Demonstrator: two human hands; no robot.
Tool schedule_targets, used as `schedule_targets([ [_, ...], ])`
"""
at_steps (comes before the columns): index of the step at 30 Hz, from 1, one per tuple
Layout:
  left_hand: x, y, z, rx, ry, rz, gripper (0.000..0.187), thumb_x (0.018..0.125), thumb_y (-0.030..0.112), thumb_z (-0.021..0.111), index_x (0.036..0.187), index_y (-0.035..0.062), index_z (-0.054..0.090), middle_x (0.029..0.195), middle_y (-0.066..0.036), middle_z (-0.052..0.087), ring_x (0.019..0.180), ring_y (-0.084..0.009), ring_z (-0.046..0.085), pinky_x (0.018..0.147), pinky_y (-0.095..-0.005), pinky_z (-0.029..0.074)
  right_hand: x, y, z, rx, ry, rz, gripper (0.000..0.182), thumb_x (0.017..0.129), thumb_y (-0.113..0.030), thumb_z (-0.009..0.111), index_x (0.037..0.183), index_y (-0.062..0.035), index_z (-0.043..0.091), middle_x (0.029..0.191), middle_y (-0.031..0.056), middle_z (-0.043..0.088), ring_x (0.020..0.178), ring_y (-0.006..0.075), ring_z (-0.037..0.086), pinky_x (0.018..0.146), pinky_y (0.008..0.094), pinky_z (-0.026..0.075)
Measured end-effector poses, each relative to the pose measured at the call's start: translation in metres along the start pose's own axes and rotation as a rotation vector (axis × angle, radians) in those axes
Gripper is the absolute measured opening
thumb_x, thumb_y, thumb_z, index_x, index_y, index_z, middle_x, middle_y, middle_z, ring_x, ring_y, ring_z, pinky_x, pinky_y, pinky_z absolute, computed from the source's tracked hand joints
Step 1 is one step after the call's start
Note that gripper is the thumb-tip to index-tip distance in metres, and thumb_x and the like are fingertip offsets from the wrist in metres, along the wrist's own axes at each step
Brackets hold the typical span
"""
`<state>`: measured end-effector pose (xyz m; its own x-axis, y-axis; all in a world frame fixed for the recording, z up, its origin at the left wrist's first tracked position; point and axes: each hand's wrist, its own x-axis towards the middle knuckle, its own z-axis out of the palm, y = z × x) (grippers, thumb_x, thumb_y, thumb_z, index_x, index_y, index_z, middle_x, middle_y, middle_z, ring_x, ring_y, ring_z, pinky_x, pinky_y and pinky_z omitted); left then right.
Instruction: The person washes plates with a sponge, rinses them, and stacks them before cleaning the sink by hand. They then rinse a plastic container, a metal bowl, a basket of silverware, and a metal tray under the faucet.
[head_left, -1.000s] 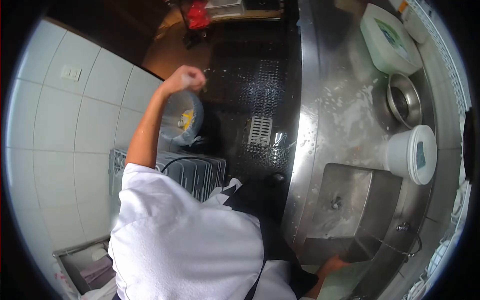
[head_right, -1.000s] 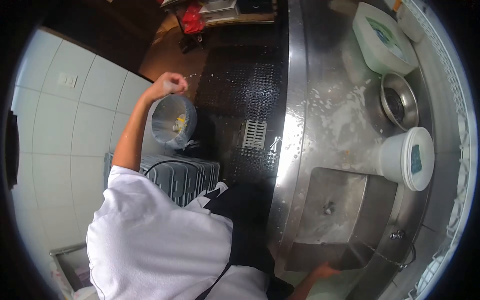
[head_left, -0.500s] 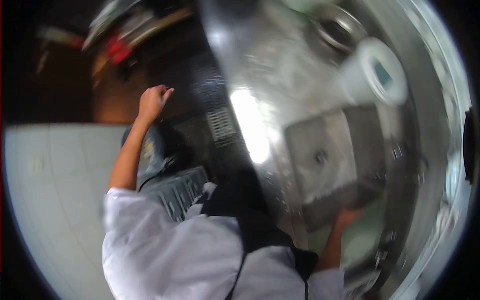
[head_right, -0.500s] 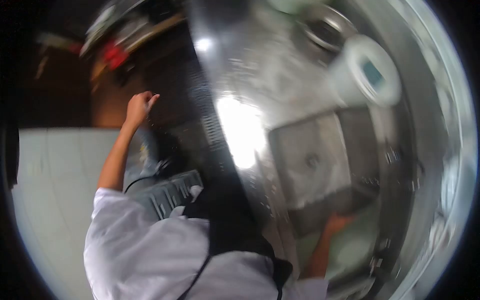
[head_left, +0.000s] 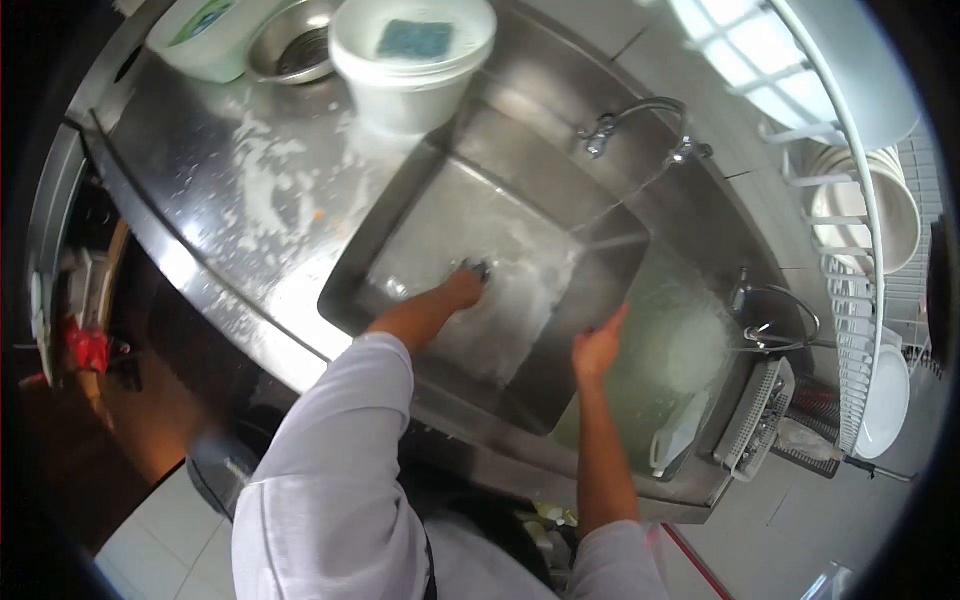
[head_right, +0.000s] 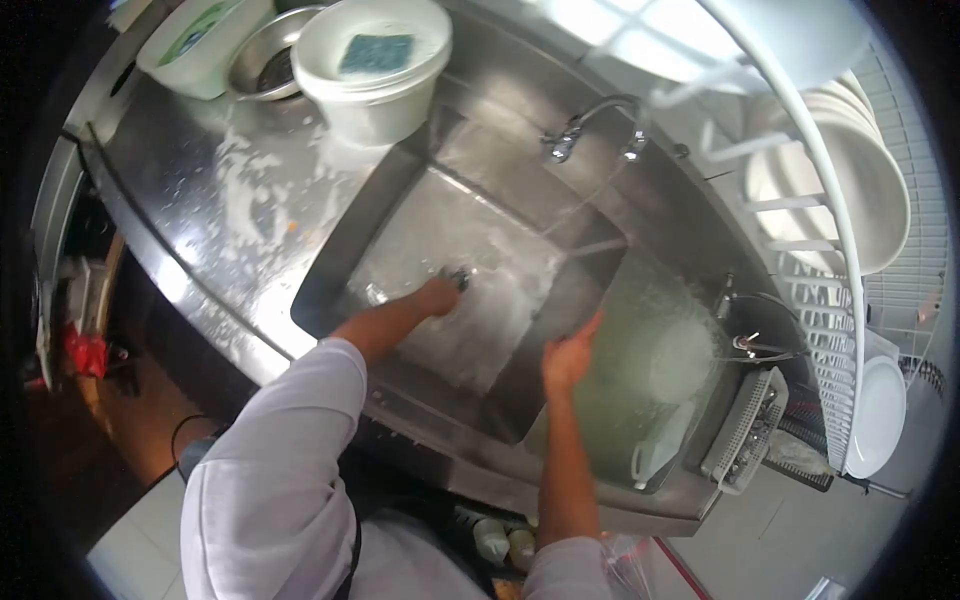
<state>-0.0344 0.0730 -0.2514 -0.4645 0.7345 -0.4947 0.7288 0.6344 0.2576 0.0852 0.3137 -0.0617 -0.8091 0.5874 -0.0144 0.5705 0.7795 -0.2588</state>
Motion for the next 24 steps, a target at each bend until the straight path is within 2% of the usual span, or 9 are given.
schedule_targets([
  [3, 0.034, -0.002, 0.086, -0.209, 0.208, -0.11, 0.03, 0.082, 0.021, 0.07, 0.105, 0.0014, 0.071, 0.111, -0.021, 0.069, 0.104, -0.0355, 0.067, 0.093, -0.0446, 0.053, -0.001, 0.0, 0.003, 0.029, 0.018, -0.011, 0.096, 0.075, 0.0, 0.067, 0.155, -0.0001, 0.013, 0.13, 0.0291, 0.057, 0.103, 0.043, 0.063, 0.089, 0.0456, 0.051],
  [6, 0.007, 0.012, 0.034, -0.227, 0.114, -0.21, 0.043, 0.081, 0.032, 0.073, 0.111, 0.0008, 0.068, 0.112, -0.02, 0.069, 0.107, -0.0352, 0.065, 0.093, -0.0459, 0.052, -0.004, -0.016, -0.019, 0.099, -0.09, 0.065, 0.097, 0.074, 0.001, 0.067, 0.155, 0.0001, 0.013, 0.128, 0.0294, 0.057, 0.1, 0.042, 0.064, 0.087, 0.0458, 0.052],
  [8, 0.033, 0.002, 0.029, -0.163, -0.152, -0.165, 0.035, 0.084, 0.031, 0.067, 0.106, 0.0045, 0.072, 0.114, -0.017, 0.07, 0.109, -0.0322, 0.066, 0.094, -0.0463, 0.051, -0.002, -0.01, -0.02, 0.134, -0.149, 0.09, 0.095, 0.074, 0.0, 0.065, 0.154, 0.0021, 0.014, 0.124, 0.0303, 0.059, 0.095, 0.0404, 0.066, 0.084, 0.0464, 0.054],
  [12, 0.025, -0.019, -0.004, -0.295, -0.03, 0.057, 0.048, 0.085, 0.048, 0.066, 0.11, 0.0074, 0.068, 0.11, -0.017, 0.069, 0.104, -0.0383, 0.064, 0.089, -0.049, 0.05, -0.001, -0.008, -0.015, 0.139, -0.004, 0.056, 0.081, 0.086, -0.01, 0.062, 0.153, 0.0016, 0.017, 0.121, 0.0298, 0.061, 0.092, 0.0406, 0.067, 0.083, 0.0484, 0.054],
  [14, -0.015, -0.019, -0.046, -0.183, 0.016, 0.092, 0.047, 0.088, 0.049, 0.062, 0.111, 0.0083, 0.068, 0.107, -0.017, 0.07, 0.101, -0.039, 0.065, 0.088, -0.0486, 0.05, -0.004, 0.001, -0.008, 0.176, 0.082, 0.025, 0.073, 0.092, -0.019, 0.06, 0.152, -0.0004, 0.023, 0.117, 0.0291, 0.063, 0.092, 0.0409, 0.067, 0.082, 0.0495, 0.054],
  [17, -0.1, -0.021, -0.118, -0.294, 0.113, 0.034, 0.038, 0.089, 0.035, 0.063, 0.114, 0.0072, 0.067, 0.106, -0.019, 0.07, 0.102, -0.0367, 0.066, 0.09, -0.0464, 0.051, -0.008, 0.032, -0.03, 0.199, -0.033, -0.024, 0.048, 0.096, -0.031, 0.057, 0.135, -0.0029, 0.052, 0.109, 0.0259, 0.066, 0.093, 0.0406, 0.066, 0.08, 0.05, 0.054],
  [19, -0.158, -0.035, -0.147, -0.385, 0.223, -0.005, 0.036, 0.088, 0.031, 0.066, 0.114, 0.0068, 0.067, 0.103, -0.02, 0.071, 0.098, -0.0371, 0.067, 0.087, -0.0444, 0.052, -0.024, 0.073, -0.063, 0.166, 0.044, -0.088, 0.032, 0.095, -0.032, 0.057, 0.104, -0.0036, 0.068, 0.102, 0.0235, 0.068, 0.089, 0.0407, 0.066, 0.076, 0.05, 0.053],
  [22, -0.249, -0.046, -0.182, -0.458, 0.425, -0.144, 0.033, 0.089, 0.024, 0.067, 0.116, 0.0047, 0.068, 0.103, -0.019, 0.072, 0.094, -0.036, 0.07, 0.083, -0.0405, 0.055, -0.074, 0.15, -0.117, -0.013, 0.289, 0.087, 0.024, 0.087, -0.028, 0.064, 0.092, -0.0048, 0.071, 0.101, 0.0176, 0.069, 0.085, 0.0384, 0.067, 0.075, 0.0492, 0.054],
  [24, -0.306, -0.055, -0.181, -0.503, 0.648, -0.229, 0.028, 0.092, 0.017, 0.065, 0.116, 0.0021, 0.067, 0.1, -0.017, 0.073, 0.092, -0.0316, 0.071, 0.08, -0.037, 0.055, -0.098, 0.21, -0.13, -0.103, 0.043, 0.351, 0.025, 0.084, -0.027, 0.066, 0.09, -0.0031, 0.071, 0.098, 0.0189, 0.069, 0.088, 0.0387, 0.067, 0.076, 0.0493, 0.053],
])
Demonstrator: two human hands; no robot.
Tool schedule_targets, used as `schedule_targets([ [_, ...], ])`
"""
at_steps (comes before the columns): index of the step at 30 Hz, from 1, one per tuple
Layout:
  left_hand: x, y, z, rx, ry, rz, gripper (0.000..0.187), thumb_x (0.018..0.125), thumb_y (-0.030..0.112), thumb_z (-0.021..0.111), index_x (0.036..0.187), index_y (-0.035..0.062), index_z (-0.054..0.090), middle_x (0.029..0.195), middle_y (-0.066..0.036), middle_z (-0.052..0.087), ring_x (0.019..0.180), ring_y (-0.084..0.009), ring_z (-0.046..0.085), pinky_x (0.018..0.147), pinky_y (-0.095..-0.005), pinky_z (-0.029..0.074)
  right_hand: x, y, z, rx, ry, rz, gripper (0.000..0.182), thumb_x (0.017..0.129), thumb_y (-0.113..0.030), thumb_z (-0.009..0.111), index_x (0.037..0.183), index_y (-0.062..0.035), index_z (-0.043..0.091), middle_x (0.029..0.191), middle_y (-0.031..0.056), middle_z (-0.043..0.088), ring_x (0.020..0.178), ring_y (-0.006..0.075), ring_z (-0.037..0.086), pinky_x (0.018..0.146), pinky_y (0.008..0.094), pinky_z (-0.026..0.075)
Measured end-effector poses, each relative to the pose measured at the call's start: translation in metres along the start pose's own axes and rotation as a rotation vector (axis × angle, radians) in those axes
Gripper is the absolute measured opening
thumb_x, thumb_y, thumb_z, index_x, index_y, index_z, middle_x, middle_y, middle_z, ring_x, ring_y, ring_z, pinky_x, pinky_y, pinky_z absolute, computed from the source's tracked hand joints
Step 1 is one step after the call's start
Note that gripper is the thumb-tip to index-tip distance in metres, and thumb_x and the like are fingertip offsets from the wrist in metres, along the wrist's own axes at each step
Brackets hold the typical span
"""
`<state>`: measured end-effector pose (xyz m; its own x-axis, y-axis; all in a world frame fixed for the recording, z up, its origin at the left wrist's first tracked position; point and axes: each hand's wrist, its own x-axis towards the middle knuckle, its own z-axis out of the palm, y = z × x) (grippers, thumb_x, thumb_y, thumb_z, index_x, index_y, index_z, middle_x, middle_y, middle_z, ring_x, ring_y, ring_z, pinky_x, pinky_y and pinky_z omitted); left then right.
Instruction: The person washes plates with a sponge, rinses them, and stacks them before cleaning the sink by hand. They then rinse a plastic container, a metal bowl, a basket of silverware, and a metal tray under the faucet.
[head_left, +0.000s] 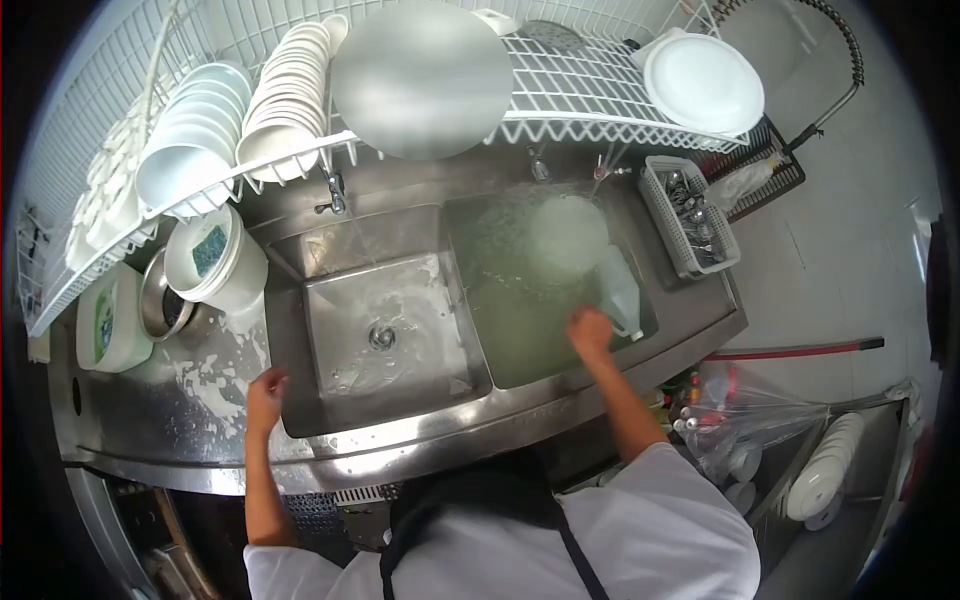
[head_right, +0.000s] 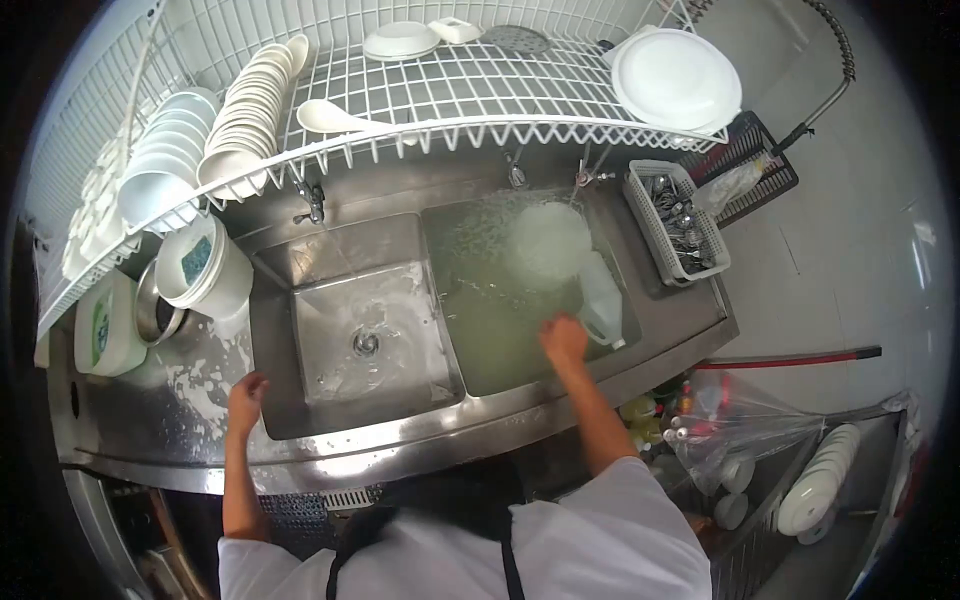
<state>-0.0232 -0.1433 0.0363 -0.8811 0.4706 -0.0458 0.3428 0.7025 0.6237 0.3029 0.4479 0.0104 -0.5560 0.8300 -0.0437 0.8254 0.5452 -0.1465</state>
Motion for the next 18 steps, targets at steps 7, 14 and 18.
schedule_targets([
  [7, -0.178, -0.009, -0.035, -0.237, 0.411, -0.306, 0.022, 0.096, 0.011, 0.062, 0.112, -0.0035, 0.066, 0.092, -0.012, 0.072, 0.083, -0.0178, 0.068, 0.076, -0.0306, 0.054, 0.018, 0.092, 0.023, -0.268, -0.385, -0.031, 0.03, 0.088, -0.029, 0.063, 0.098, -0.0019, 0.071, 0.106, 0.0204, 0.07, 0.101, 0.0369, 0.067, 0.083, 0.0464, 0.053],
  [14, -0.319, 0.105, 0.023, 0.142, 0.522, -0.412, 0.025, 0.091, 0.018, 0.066, 0.108, 0.0008, 0.069, 0.104, -0.018, 0.071, 0.093, -0.0301, 0.07, 0.084, -0.0366, 0.053, 0.047, 0.124, 0.042, 0.051, -0.336, 0.115, 0.055, 0.095, -0.048, 0.055, 0.118, 0.0007, 0.066, 0.114, 0.0212, 0.068, 0.097, 0.0332, 0.069, 0.08, 0.0431, 0.054],
  [18, -0.332, 0.119, 0.073, 0.159, 0.579, -0.44, 0.036, 0.093, 0.03, 0.063, 0.118, 0.005, 0.067, 0.126, -0.019, 0.063, 0.119, -0.0355, 0.059, 0.101, -0.0412, 0.046, 0.101, 0.193, 0.116, 1.155, -0.315, 0.501, 0.049, 0.097, -0.049, 0.051, 0.099, -0.0025, 0.063, 0.085, 0.0133, 0.064, 0.075, 0.0275, 0.063, 0.067, 0.041, 0.052],
])
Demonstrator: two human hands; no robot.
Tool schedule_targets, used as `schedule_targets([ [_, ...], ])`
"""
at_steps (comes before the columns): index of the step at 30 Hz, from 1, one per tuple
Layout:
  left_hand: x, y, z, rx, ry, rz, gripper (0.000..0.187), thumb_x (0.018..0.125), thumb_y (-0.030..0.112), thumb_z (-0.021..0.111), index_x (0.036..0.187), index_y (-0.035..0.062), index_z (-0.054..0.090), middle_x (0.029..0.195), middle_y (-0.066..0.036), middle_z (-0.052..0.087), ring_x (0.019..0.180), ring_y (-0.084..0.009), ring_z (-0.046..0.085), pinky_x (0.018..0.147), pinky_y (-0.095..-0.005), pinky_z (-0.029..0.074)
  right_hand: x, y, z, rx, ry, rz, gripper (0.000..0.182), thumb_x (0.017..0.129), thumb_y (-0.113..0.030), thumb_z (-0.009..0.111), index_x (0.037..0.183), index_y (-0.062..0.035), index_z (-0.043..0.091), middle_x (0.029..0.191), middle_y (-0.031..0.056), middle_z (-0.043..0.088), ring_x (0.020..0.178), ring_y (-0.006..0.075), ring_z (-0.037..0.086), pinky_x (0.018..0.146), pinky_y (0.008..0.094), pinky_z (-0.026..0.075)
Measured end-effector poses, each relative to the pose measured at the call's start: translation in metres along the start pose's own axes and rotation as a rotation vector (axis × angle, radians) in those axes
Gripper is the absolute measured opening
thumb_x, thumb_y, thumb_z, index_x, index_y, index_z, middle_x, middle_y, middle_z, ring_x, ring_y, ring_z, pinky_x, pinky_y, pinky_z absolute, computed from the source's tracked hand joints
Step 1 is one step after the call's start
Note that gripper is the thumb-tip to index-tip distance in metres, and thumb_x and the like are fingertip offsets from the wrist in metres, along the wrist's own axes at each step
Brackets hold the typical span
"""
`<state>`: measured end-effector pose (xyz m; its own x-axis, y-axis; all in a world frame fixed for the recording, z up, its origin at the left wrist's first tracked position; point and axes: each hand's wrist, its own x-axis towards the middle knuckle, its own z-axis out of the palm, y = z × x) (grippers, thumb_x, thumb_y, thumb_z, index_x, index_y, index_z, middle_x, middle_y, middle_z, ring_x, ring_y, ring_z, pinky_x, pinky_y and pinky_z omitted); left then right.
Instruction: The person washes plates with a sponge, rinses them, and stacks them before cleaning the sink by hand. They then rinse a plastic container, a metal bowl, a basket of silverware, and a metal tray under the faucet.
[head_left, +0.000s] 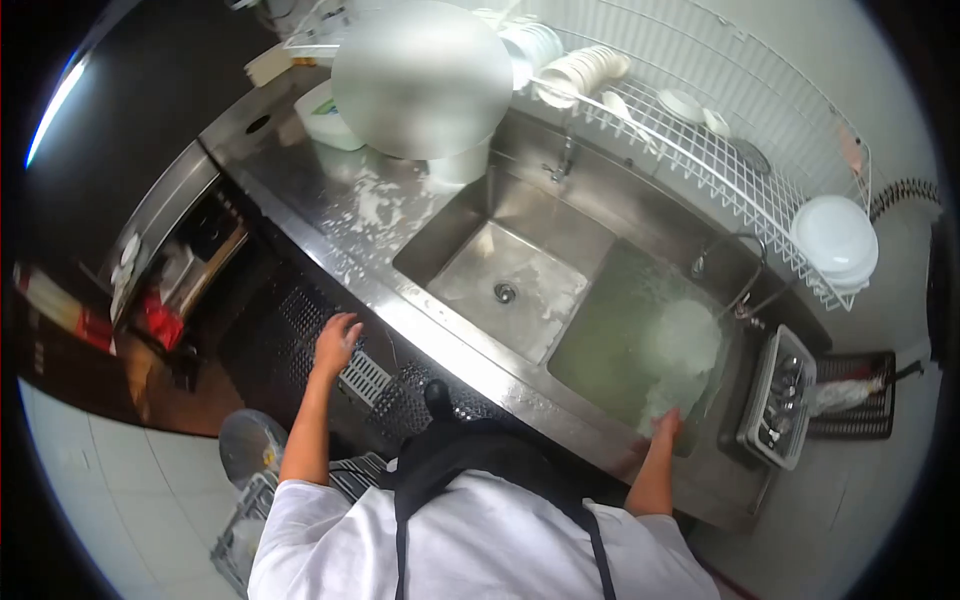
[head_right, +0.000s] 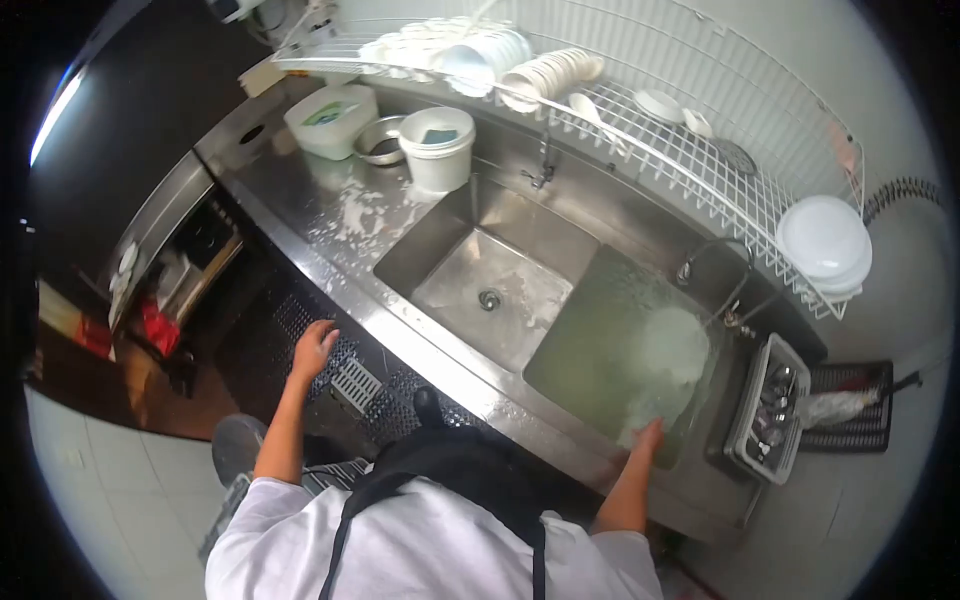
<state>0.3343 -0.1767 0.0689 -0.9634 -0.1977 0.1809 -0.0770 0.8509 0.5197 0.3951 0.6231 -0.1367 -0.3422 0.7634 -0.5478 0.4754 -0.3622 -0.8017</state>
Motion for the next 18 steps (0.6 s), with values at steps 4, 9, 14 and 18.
schedule_targets([
  [4, -0.006, 0.016, 0.045, 0.134, 0.027, 0.063, 0.054, 0.092, 0.039, 0.064, 0.138, 0.0111, 0.056, 0.15, -0.025, 0.039, 0.138, -0.0426, 0.039, 0.114, -0.0462, 0.034, -0.021, -0.007, 0.012, 0.231, -0.197, -0.038, 0.04, 0.098, -0.046, 0.047, 0.079, -0.0102, 0.047, 0.065, 0.0041, 0.043, 0.059, 0.0198, 0.046, 0.059, 0.0367, 0.045],
  [9, 0.009, 0.054, 0.11, 0.299, -0.112, 0.139, 0.065, 0.096, 0.051, 0.051, 0.148, 0.0117, 0.044, 0.157, -0.026, 0.026, 0.145, -0.0433, 0.025, 0.117, -0.0525, 0.023, -0.078, -0.04, 0.035, 0.27, -0.247, -0.104, 0.037, 0.096, -0.038, 0.051, 0.077, -0.0061, 0.048, 0.063, 0.0047, 0.045, 0.057, 0.0198, 0.047, 0.058, 0.0351, 0.042],
  [14, 0.027, 0.087, 0.149, 0.253, -0.036, 0.096, 0.068, 0.097, 0.053, 0.045, 0.147, 0.0075, 0.044, 0.16, -0.024, 0.022, 0.149, -0.0398, 0.018, 0.121, -0.0541, 0.011, -0.168, -0.088, 0.076, 0.035, -0.347, -0.352, 0.032, 0.087, -0.03, 0.056, 0.07, -0.0029, 0.053, 0.061, 0.0069, 0.052, 0.056, 0.0207, 0.052, 0.058, 0.0346, 0.042],
  [18, 0.057, 0.089, 0.148, 0.271, -0.114, 0.079, 0.066, 0.097, 0.05, 0.047, 0.149, 0.0093, 0.041, 0.16, -0.023, 0.022, 0.149, -0.0376, 0.019, 0.121, -0.0546, 0.012, -0.241, -0.12, 0.126, -0.176, -0.468, -0.5, 0.027, 0.086, -0.023, 0.06, 0.071, -0.0001, 0.057, 0.061, 0.007, 0.054, 0.053, 0.0184, 0.054, 0.055, 0.0328, 0.044],
])
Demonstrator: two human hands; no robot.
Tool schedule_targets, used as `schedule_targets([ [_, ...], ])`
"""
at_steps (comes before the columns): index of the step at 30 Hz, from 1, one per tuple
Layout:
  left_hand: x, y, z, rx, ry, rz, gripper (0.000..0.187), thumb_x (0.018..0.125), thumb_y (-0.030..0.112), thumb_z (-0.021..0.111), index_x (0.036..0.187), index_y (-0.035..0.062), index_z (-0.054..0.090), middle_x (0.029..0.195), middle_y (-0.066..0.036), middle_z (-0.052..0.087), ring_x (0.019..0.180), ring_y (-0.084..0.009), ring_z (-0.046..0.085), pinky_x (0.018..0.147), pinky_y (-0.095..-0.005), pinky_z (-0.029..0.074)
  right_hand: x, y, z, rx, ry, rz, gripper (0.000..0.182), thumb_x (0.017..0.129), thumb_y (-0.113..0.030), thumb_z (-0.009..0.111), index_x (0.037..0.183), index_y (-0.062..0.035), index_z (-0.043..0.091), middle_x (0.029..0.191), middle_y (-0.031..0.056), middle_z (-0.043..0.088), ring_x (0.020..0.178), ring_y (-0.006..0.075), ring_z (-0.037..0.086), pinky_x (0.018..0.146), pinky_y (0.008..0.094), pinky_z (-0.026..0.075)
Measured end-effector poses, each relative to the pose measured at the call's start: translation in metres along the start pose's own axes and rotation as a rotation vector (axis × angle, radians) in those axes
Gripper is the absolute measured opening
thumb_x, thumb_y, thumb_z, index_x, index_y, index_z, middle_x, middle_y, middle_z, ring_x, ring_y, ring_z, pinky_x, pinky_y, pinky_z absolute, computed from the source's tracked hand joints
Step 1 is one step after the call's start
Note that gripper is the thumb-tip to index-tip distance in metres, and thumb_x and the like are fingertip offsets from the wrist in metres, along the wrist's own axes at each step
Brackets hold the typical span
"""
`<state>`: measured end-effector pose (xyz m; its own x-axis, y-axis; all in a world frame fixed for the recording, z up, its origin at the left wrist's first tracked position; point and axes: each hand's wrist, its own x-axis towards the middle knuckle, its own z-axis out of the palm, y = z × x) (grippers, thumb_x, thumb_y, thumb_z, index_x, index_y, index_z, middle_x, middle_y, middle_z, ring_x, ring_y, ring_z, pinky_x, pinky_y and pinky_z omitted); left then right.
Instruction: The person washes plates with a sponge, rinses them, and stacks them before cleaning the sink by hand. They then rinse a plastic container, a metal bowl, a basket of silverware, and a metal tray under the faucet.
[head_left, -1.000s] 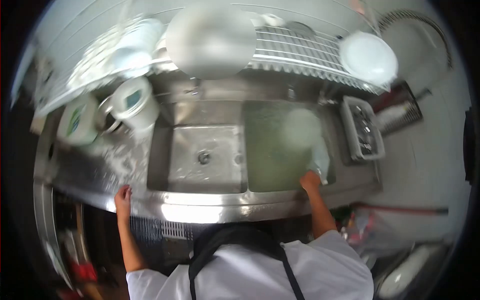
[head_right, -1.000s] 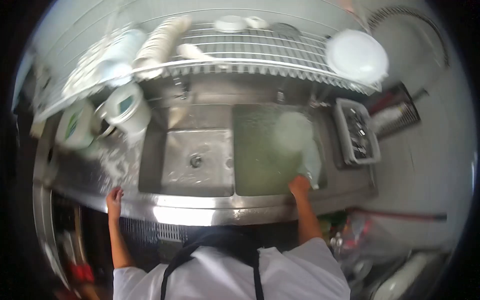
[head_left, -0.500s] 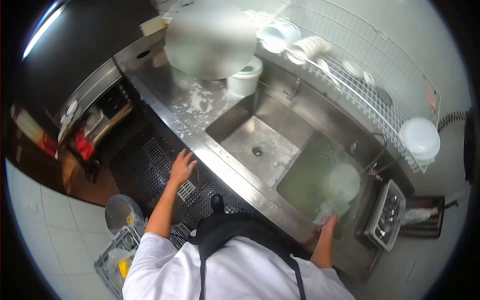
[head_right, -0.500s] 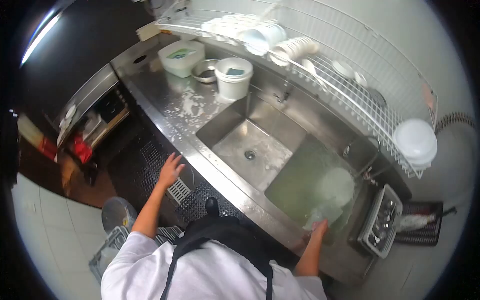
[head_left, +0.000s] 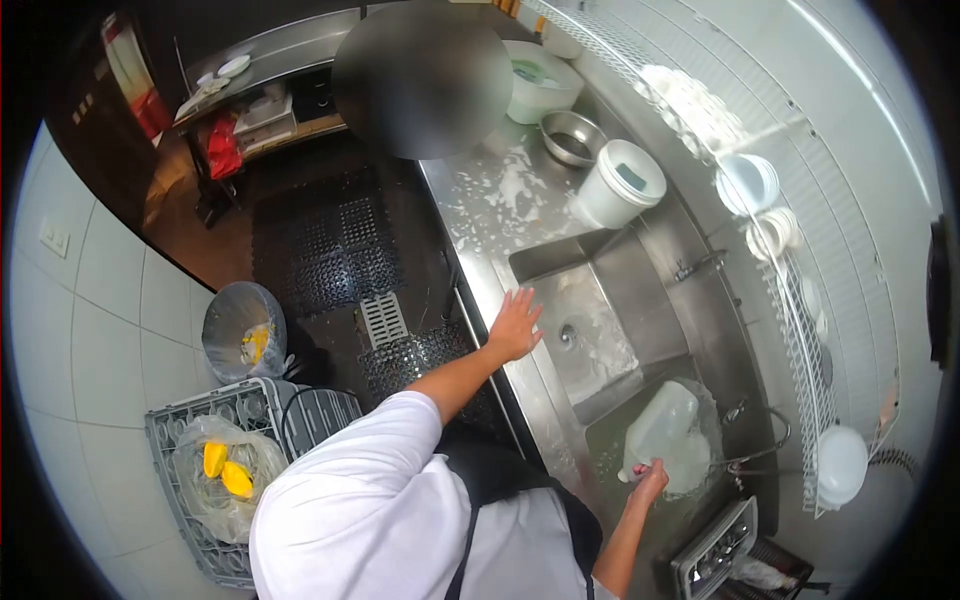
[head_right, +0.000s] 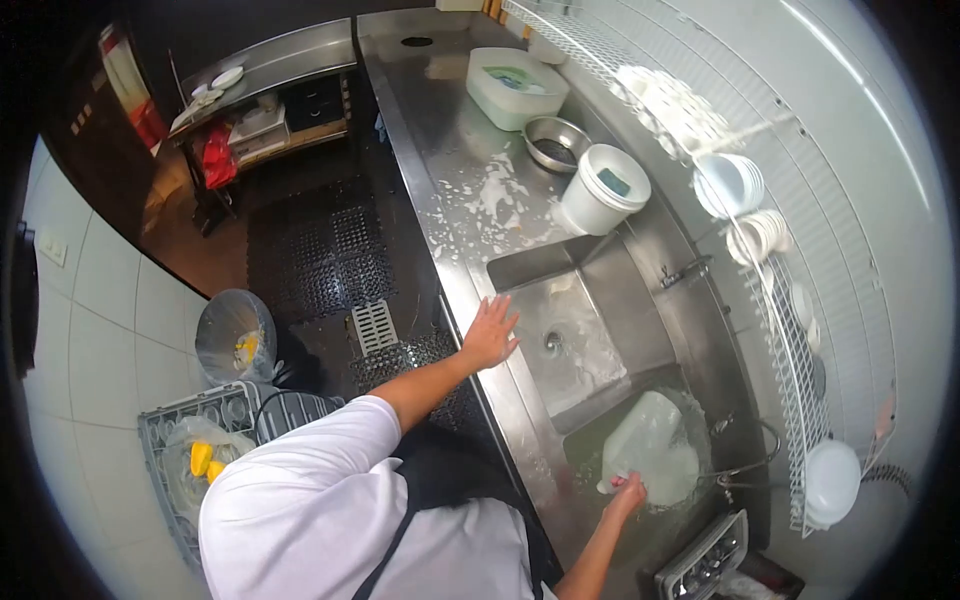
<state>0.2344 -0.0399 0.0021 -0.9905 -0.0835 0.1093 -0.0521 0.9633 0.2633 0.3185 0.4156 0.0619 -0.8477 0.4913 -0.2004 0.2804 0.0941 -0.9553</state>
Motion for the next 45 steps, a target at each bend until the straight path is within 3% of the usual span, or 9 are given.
schedule_targets([
  [8, 0.09, -0.063, -0.007, 0.084, -0.008, -0.187, 0.072, 0.095, 0.048, 0.051, 0.155, 0.0139, 0.03, 0.161, -0.023, 0.02, 0.148, -0.0417, 0.018, 0.118, -0.0597, 0.016, -0.018, -0.079, 0.202, -0.179, -0.418, -0.116, 0.026, 0.089, -0.019, 0.064, 0.072, 0.0016, 0.064, 0.065, 0.0054, 0.06, 0.052, 0.0155, 0.058, 0.052, 0.0293, 0.048],
  [12, 0.128, -0.108, -0.014, 0.248, -0.003, -0.234, 0.072, 0.093, 0.047, 0.054, 0.154, 0.0166, 0.033, 0.161, -0.021, 0.022, 0.146, -0.0445, 0.022, 0.115, -0.0622, 0.019, -0.055, -0.145, 0.305, -0.651, -0.547, -0.315, 0.049, 0.091, -0.04, 0.062, 0.075, 0.0062, 0.066, 0.07, 0.0145, 0.07, 0.061, 0.024, 0.067, 0.066, 0.0417, 0.049],
  [17, 0.169, -0.15, -0.046, 0.041, 0.012, -0.235, 0.063, 0.094, 0.048, 0.052, 0.149, 0.019, 0.043, 0.157, -0.019, 0.033, 0.145, -0.0426, 0.027, 0.115, -0.0613, 0.021, -0.06, -0.167, 0.374, -0.935, -0.286, -1.094, 0.042, 0.085, -0.036, 0.072, 0.066, -0.0009, 0.06, 0.065, 0.0167, 0.062, 0.067, 0.0391, 0.06, 0.063, 0.0508, 0.045],
  [20, 0.192, -0.194, -0.025, 0.024, 0.04, -0.157, 0.059, 0.096, 0.05, 0.049, 0.147, 0.02, 0.046, 0.156, -0.018, 0.034, 0.146, -0.039, 0.026, 0.117, -0.0595, 0.017, -0.051, -0.18, 0.38, -1.011, -0.157, -1.255, 0.038, 0.083, -0.034, 0.075, 0.068, -0.0028, 0.059, 0.069, 0.0174, 0.061, 0.07, 0.0388, 0.058, 0.065, 0.0516, 0.045],
  [27, 0.216, -0.239, -0.022, 0.217, 0.09, -0.377, 0.059, 0.096, 0.044, 0.049, 0.147, 0.014, 0.045, 0.156, -0.019, 0.035, 0.145, -0.0388, 0.027, 0.121, -0.0504, 0.014, 0.022, -0.091, 0.219, -1.1, 0.192, -0.545, 0.046, 0.094, -0.043, 0.06, 0.084, 0.0024, 0.064, 0.085, 0.0246, 0.064, 0.084, 0.0458, 0.06, 0.075, 0.0543, 0.046],
  [35, 0.142, -0.131, -0.012, 0.108, 0.029, -0.135, 0.062, 0.096, 0.042, 0.052, 0.149, 0.013, 0.042, 0.16, -0.018, 0.027, 0.147, -0.0383, 0.025, 0.12, -0.0504, 0.02, 0.015, 0.068, -0.012, -1.31, 0.207, 0.212, 0.057, 0.092, -0.051, 0.059, 0.102, 0.0042, 0.067, 0.102, 0.0271, 0.068, 0.1, 0.0449, 0.064, 0.086, 0.0521, 0.049],
  [38, 0.104, -0.073, -0.015, 0.139, -0.117, -0.011, 0.059, 0.095, 0.043, 0.053, 0.146, 0.0123, 0.048, 0.158, -0.018, 0.031, 0.148, -0.036, 0.025, 0.12, -0.0503, 0.02, 0.036, 0.121, -0.047, -1.444, -0.237, 0.022, 0.051, 0.095, -0.047, 0.056, 0.101, 0.0024, 0.066, 0.091, 0.027, 0.068, 0.093, 0.0468, 0.064, 0.078, 0.0557, 0.049],
  [41, 0.062, -0.024, 0.001, 0.127, -0.259, 0.153, 0.054, 0.098, 0.048, 0.045, 0.135, 0.0108, 0.058, 0.151, -0.019, 0.042, 0.144, -0.0335, 0.032, 0.121, -0.0502, 0.017, 0.058, 0.159, -0.026, -1.358, -0.305, 0.0, 0.055, 0.092, -0.047, 0.059, 0.098, 0.0082, 0.064, 0.085, 0.0278, 0.068, 0.086, 0.042, 0.067, 0.076, 0.0525, 0.05],
  [45, 0.015, 0.027, 0.019, -0.032, -0.309, 0.366, 0.055, 0.098, 0.05, 0.044, 0.124, 0.0072, 0.066, 0.142, -0.021, 0.051, 0.139, -0.0322, 0.04, 0.119, -0.0502, 0.021, 0.064, 0.143, 0.0, -0.513, 0.072, 0.194, 0.051, 0.089, -0.044, 0.064, 0.08, 0.0058, 0.062, 0.072, 0.0208, 0.065, 0.067, 0.0344, 0.067, 0.07, 0.0497, 0.052],
])
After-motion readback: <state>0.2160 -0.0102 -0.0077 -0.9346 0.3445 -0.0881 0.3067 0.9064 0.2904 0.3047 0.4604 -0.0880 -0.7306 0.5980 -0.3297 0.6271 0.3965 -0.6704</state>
